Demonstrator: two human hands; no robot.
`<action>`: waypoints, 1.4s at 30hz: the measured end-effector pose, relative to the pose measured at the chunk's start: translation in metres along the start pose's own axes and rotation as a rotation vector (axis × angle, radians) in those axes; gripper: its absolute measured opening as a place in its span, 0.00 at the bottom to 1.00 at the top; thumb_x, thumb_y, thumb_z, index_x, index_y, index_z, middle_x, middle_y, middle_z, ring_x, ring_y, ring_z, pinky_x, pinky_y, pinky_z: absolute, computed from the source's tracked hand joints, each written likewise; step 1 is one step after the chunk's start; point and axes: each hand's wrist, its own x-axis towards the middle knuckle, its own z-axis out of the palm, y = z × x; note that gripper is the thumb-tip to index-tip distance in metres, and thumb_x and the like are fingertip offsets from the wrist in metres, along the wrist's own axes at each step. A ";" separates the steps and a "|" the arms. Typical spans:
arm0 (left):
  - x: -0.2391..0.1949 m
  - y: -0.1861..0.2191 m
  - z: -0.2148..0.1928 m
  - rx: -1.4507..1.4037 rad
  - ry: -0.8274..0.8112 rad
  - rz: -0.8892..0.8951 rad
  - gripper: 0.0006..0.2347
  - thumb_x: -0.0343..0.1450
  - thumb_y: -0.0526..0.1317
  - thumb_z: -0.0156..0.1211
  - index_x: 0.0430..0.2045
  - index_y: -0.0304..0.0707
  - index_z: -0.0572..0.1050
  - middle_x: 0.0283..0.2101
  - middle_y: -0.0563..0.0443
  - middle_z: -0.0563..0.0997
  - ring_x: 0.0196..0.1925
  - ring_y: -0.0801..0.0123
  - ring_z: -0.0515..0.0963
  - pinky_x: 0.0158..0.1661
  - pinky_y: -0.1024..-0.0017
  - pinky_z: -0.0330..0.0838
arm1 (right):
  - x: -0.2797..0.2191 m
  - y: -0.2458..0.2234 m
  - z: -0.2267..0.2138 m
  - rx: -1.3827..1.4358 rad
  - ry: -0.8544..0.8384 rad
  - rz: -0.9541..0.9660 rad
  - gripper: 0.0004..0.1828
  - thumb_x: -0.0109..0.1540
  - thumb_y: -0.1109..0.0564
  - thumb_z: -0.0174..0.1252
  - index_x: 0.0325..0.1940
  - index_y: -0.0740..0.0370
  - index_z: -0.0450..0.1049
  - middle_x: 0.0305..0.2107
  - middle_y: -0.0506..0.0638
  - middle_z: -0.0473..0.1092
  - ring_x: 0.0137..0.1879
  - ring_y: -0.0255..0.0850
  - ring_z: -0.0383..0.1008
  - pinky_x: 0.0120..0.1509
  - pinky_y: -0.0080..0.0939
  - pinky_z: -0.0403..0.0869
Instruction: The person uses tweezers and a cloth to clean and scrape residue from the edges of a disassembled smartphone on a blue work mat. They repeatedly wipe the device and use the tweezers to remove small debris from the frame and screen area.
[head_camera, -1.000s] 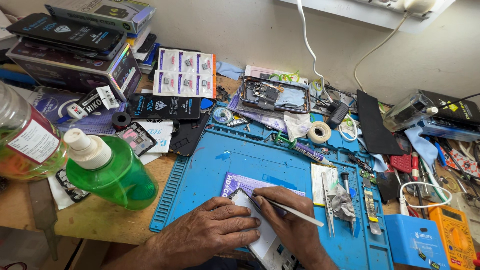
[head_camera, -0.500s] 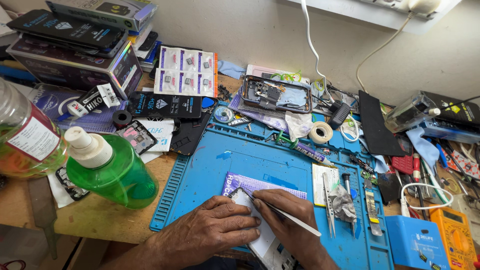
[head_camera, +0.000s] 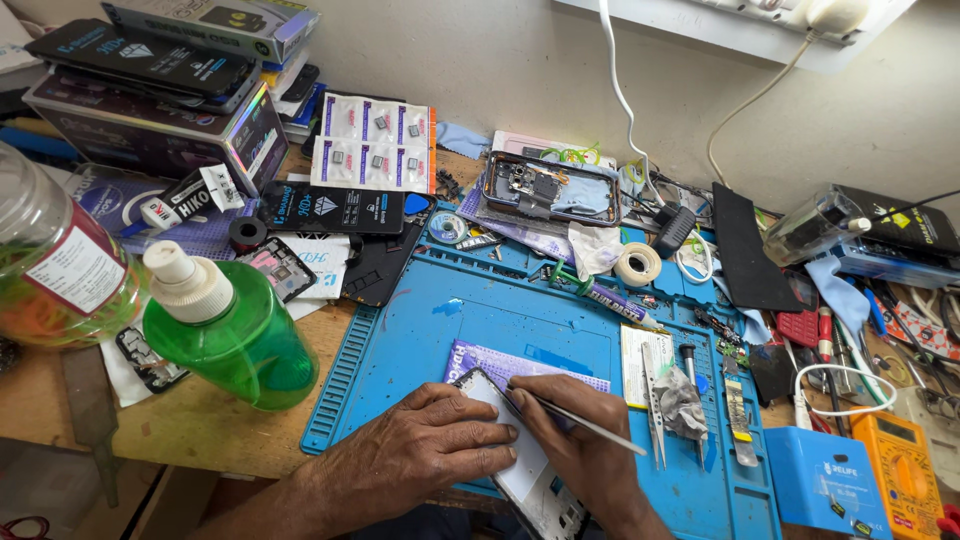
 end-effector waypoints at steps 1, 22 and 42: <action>0.000 0.000 0.000 -0.002 -0.002 -0.002 0.15 0.71 0.39 0.59 0.52 0.43 0.78 0.58 0.53 0.80 0.65 0.63 0.74 0.63 0.60 0.63 | 0.000 0.000 0.000 0.006 -0.005 0.023 0.08 0.59 0.62 0.66 0.42 0.65 0.83 0.32 0.54 0.83 0.35 0.38 0.86 0.36 0.35 0.82; -0.001 0.000 0.000 0.023 -0.011 0.014 0.15 0.70 0.40 0.61 0.52 0.42 0.78 0.58 0.53 0.80 0.66 0.64 0.73 0.62 0.61 0.63 | 0.004 0.000 0.002 0.127 -0.017 0.170 0.09 0.59 0.62 0.65 0.43 0.65 0.84 0.34 0.54 0.84 0.37 0.37 0.85 0.37 0.34 0.83; 0.000 0.000 -0.002 -0.015 0.011 0.006 0.16 0.70 0.41 0.62 0.52 0.40 0.78 0.59 0.52 0.80 0.67 0.63 0.74 0.64 0.60 0.63 | -0.016 0.020 -0.005 -0.158 -0.220 -0.164 0.24 0.58 0.64 0.65 0.59 0.56 0.78 0.51 0.56 0.79 0.53 0.46 0.84 0.50 0.39 0.80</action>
